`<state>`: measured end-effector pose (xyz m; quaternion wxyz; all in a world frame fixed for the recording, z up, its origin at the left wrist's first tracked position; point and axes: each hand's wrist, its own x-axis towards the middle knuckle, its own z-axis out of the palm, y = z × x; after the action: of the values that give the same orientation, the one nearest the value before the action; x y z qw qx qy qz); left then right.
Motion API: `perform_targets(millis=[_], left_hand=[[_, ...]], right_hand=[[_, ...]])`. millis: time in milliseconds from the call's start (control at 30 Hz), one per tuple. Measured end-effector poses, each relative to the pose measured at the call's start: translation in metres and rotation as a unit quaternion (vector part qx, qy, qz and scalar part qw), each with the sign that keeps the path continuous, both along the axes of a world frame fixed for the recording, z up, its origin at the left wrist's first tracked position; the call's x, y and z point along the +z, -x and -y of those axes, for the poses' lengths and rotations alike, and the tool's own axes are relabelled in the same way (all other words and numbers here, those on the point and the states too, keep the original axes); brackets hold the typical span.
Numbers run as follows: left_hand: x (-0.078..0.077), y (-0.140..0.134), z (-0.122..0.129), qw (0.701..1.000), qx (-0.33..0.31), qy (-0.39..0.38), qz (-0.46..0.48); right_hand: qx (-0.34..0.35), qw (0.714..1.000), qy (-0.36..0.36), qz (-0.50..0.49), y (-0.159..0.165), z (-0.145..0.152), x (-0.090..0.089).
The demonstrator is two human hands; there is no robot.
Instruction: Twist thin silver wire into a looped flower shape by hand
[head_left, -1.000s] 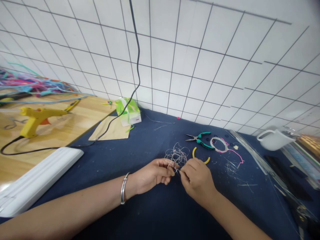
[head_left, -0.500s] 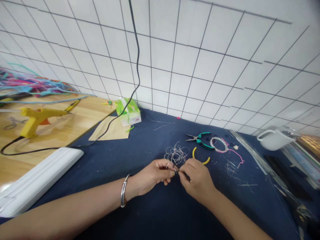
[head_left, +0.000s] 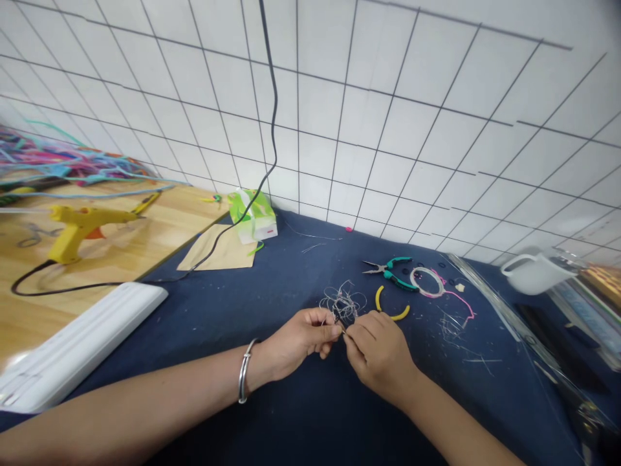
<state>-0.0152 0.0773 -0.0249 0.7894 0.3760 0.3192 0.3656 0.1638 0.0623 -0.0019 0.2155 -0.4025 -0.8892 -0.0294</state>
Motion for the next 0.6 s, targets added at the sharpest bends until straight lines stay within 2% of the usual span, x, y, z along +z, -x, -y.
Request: perform_targets(millis=[167,333,467,600], left_hand=[[0.0021,-0.0001,-0.0010,0.999,-0.012,0.017,0.027],[-0.0016,0.0003,-0.0017,1.000,-0.007,0.002,-0.008],[-0.0016,0.0012,-0.0007,1.000,-0.008,-0.002,-0.024],[0.0028,0.0019,0.0002,1.000,-0.015,0.006,0.002]], right_hand=[[-0.010,1.000,-0.010,-0.011,-0.0017,-0.0021,-0.0047],[-0.026,0.999,-0.018,-0.027,-0.0010,-0.0049,-0.0051],[-0.031,0.998,0.006,-0.054,-0.0004,-0.0070,-0.0039],[-0.028,0.996,0.033,-0.076,-0.0007,-0.0066,-0.0042]])
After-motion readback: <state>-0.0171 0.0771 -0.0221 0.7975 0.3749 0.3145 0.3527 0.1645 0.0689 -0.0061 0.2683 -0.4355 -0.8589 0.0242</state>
